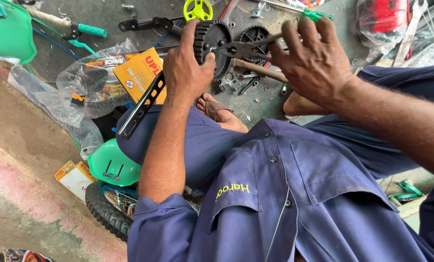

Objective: The person unboxes and assembles a supportive side wheel for a bicycle. The person opens a box, removes a metal bracket and a plastic wheel, then fits the wheel onto the bracket and uses a wrench to tighten the bolt, repeating the process for a second wheel.

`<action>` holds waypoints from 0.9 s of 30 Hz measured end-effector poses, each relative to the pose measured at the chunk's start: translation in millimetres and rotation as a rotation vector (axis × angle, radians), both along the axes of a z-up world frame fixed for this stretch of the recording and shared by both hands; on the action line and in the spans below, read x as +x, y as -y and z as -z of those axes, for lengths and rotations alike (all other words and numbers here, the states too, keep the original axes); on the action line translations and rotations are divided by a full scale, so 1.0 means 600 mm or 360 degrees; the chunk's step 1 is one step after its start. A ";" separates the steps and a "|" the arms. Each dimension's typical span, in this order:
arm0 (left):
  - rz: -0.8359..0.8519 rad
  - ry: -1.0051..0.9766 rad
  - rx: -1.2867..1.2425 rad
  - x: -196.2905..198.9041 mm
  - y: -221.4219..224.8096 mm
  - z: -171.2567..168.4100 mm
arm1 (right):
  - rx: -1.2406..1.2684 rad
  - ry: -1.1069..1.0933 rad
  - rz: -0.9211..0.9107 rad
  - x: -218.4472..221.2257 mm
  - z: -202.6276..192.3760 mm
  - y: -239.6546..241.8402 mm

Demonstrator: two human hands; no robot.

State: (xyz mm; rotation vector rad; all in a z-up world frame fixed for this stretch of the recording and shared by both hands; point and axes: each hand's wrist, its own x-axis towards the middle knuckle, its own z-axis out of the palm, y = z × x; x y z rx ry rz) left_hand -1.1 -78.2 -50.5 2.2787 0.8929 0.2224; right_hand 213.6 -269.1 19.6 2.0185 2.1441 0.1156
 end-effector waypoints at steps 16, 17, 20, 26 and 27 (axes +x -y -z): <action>-0.0052 -0.0167 -0.0116 -0.008 0.001 0.022 | -0.0273 0.0614 -0.0498 -0.034 -0.030 -0.031; -0.0048 -0.0170 -0.0120 -0.009 0.003 0.023 | -0.0278 0.0610 -0.0495 -0.035 -0.024 -0.030; -0.0065 -0.0249 -0.0170 -0.005 0.009 0.020 | -0.0350 0.0163 -0.0241 -0.028 -0.016 -0.032; -0.0035 -0.0211 -0.0195 -0.004 0.025 0.020 | -0.1560 -0.0997 0.0667 -0.009 0.041 -0.038; -0.0012 -0.0056 -0.0168 -0.008 0.024 0.020 | -0.1480 -0.1534 0.0695 -0.006 0.055 -0.023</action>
